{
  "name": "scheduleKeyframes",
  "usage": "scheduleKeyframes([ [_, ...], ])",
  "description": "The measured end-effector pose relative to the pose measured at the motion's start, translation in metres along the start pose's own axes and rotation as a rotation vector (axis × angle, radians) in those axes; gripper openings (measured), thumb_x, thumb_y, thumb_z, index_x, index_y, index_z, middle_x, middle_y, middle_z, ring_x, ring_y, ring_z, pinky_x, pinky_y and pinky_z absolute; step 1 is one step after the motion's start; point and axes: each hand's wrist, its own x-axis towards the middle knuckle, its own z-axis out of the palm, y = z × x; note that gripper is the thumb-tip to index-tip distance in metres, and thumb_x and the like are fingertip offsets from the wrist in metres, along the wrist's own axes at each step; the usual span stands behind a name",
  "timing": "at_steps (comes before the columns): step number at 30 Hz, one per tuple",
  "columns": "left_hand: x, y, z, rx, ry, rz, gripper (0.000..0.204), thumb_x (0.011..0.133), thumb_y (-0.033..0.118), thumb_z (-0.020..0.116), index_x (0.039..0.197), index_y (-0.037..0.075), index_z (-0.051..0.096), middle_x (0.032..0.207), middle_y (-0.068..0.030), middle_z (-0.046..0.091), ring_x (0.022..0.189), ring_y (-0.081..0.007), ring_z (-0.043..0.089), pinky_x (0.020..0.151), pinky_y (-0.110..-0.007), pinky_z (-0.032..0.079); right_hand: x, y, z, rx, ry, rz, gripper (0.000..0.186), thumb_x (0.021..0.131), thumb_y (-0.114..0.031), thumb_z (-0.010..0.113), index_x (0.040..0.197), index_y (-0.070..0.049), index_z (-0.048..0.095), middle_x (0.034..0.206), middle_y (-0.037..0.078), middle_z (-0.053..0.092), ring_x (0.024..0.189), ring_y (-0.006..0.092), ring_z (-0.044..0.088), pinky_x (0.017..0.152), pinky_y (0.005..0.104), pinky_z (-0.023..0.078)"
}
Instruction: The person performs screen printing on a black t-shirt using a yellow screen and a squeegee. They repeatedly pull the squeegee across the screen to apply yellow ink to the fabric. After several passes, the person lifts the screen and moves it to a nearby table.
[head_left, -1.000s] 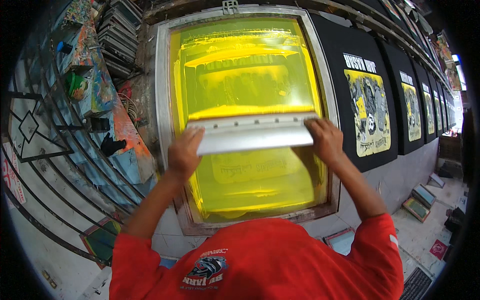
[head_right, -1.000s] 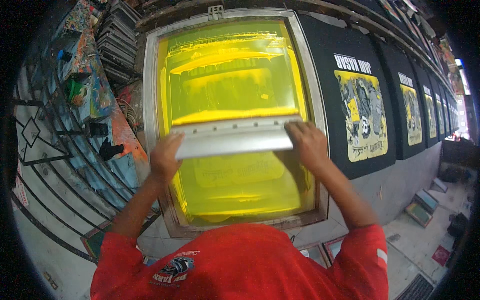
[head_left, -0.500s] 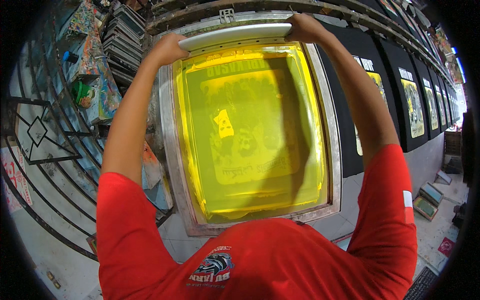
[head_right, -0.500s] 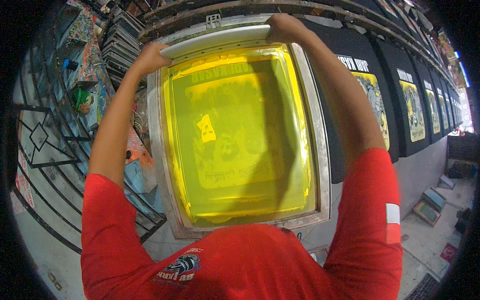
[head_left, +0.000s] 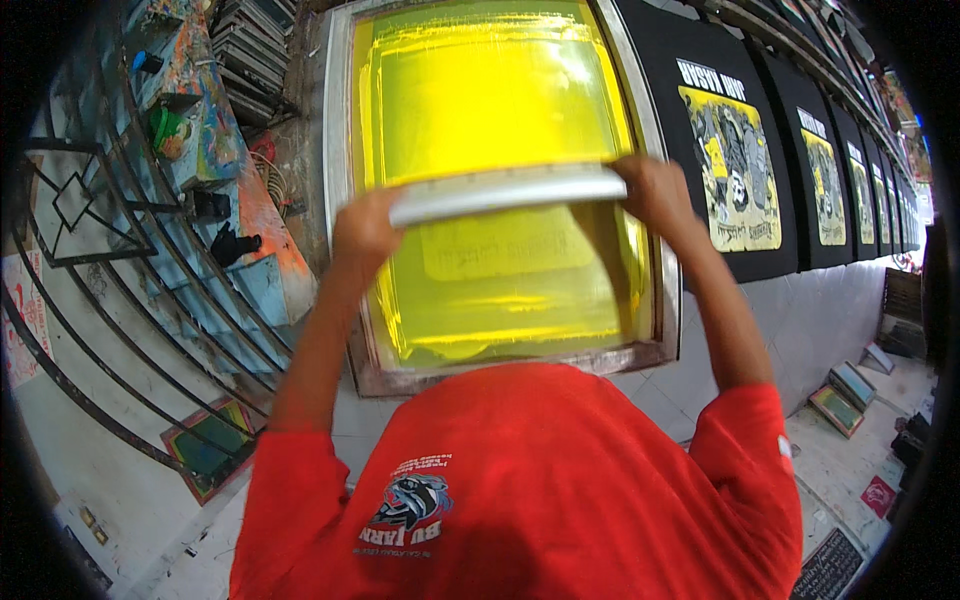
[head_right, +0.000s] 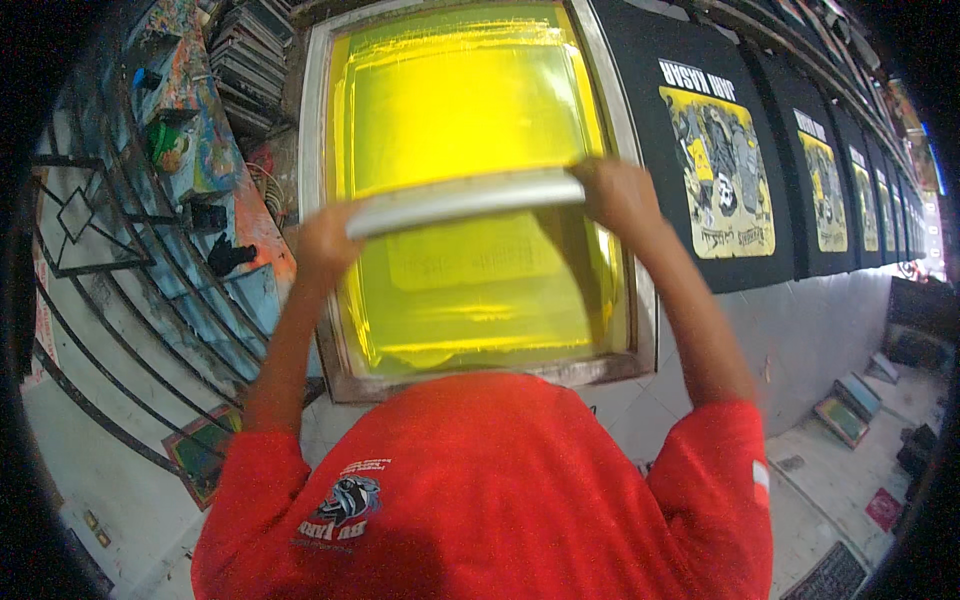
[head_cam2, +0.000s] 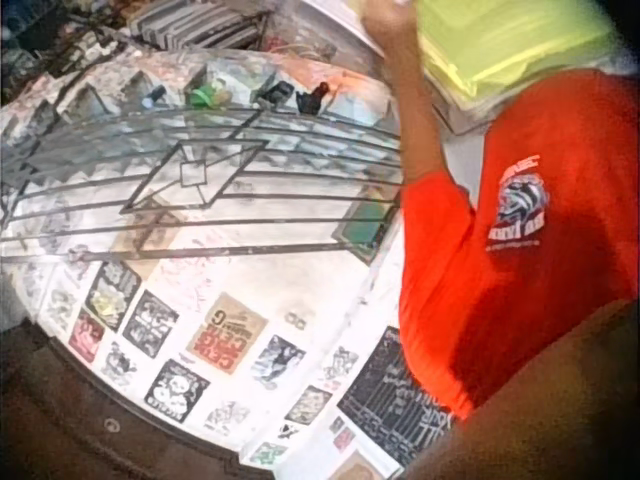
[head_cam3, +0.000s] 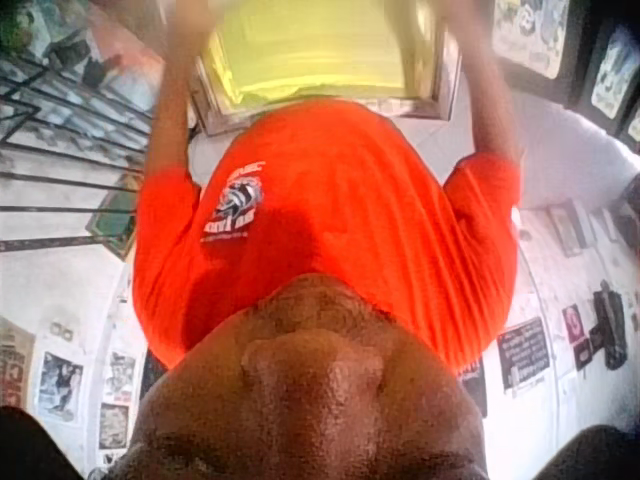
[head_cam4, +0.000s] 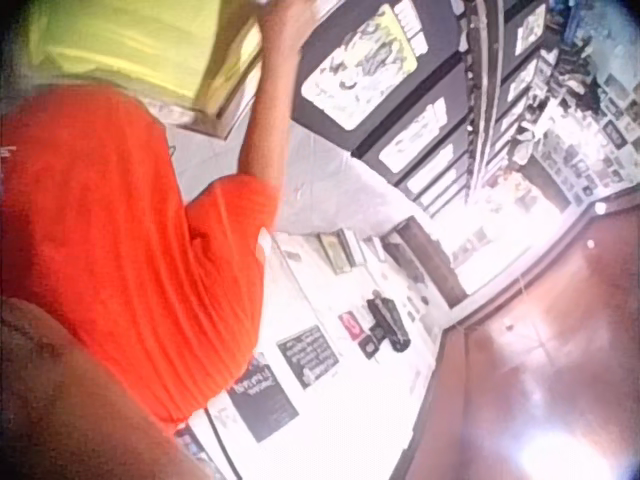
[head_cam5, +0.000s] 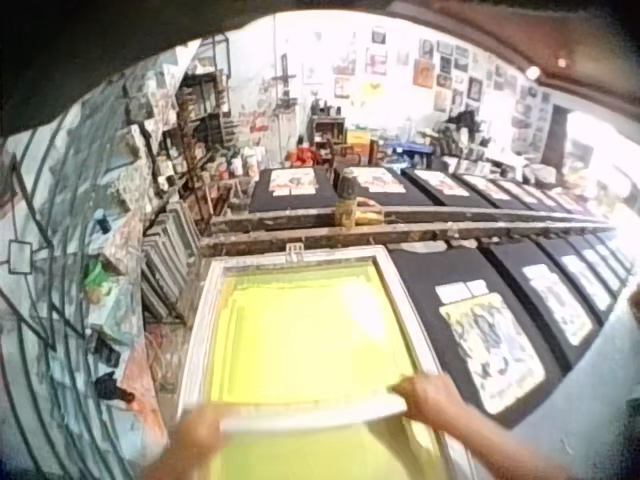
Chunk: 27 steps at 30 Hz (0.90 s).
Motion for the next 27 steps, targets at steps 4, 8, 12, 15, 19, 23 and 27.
scheduleKeyframes([
  [4,-0.129,0.099,-0.029,0.001,-0.191,-0.162,0.054,0.059,-0.002,0.076,0.111,0.005,0.066,0.117,-0.0153,0.064,0.108,-0.0323,0.062,0.092,-0.04,0.052,-0.155,-0.07,-0.003,0.055,0.053,0.052,0.032,0.068,-0.008,0.073,0.099,-0.015,0.071,0.09,0.007,0.069,0.085,0.0281,0.067,0.07,0.0401,0.055],
  [8,-0.153,0.112,-0.042,-0.051,-0.157,-0.07,0.044,0.064,0.0,0.074,0.107,0.005,0.068,0.112,-0.0155,0.066,0.104,-0.0321,0.064,0.088,-0.041,0.053,-0.185,-0.086,-0.018,0.117,0.076,0.052,0.034,0.063,-0.005,0.075,0.096,-0.012,0.071,0.094,0.007,0.07,0.086,0.0281,0.067,0.07,0.039,0.055],
  [12,-0.102,0.087,-0.051,-0.041,-0.316,-0.089,0.028,0.069,0.008,0.071,0.097,0.003,0.069,0.098,-0.0152,0.069,0.091,-0.0334,0.067,0.082,-0.044,0.052,-0.131,-0.064,-0.035,0.06,-0.187,0.068,0.021,0.069,-0.016,0.073,0.089,-0.014,0.072,0.085,0.01,0.07,0.078,0.0312,0.068,0.069,0.0423,0.054],
  [15,-0.052,0.09,-0.06,0.001,-0.385,-0.196,0.026,0.07,0.008,0.07,0.095,0.002,0.069,0.095,-0.0166,0.069,0.089,-0.0351,0.066,0.083,-0.044,0.052,-0.088,-0.044,-0.037,-0.04,-0.166,0.032,0.019,0.072,-0.02,0.07,0.09,-0.014,0.072,0.085,0.01,0.069,0.079,0.0321,0.068,0.071,0.0437,0.054],
  [19,-0.057,0.068,-0.036,0.009,-0.03,-0.088,0.034,0.07,0.005,0.069,0.103,0.003,0.069,0.099,-0.0178,0.069,0.093,-0.0364,0.065,0.085,-0.044,0.052,-0.077,-0.034,-0.015,0.054,0.15,-0.012,0.025,0.073,-0.013,0.067,0.098,-0.014,0.071,0.093,0.009,0.069,0.086,0.0309,0.067,0.074,0.043,0.054],
  [23,-0.122,0.087,-0.041,0.015,-0.142,-0.075,0.054,0.066,-0.001,0.068,0.119,0.005,0.064,0.116,-0.0175,0.065,0.108,-0.0339,0.062,0.095,-0.043,0.049,-0.154,-0.073,-0.015,0.037,0.074,0.116,0.035,0.067,-0.008,0.071,0.102,-0.014,0.071,0.097,0.009,0.07,0.09,0.0283,0.067,0.075,0.0399,0.055],
  [27,-0.159,0.109,-0.035,-0.049,-0.182,-0.07,0.06,0.061,-0.006,0.066,0.12,0.002,0.063,0.12,-0.0192,0.062,0.116,-0.0368,0.057,0.101,-0.042,0.046,-0.188,-0.09,0.002,0.126,0.204,0.034,0.04,0.064,-0.011,0.074,0.103,-0.008,0.069,0.102,0.009,0.07,0.095,0.0286,0.067,0.082,0.0375,0.055],
])
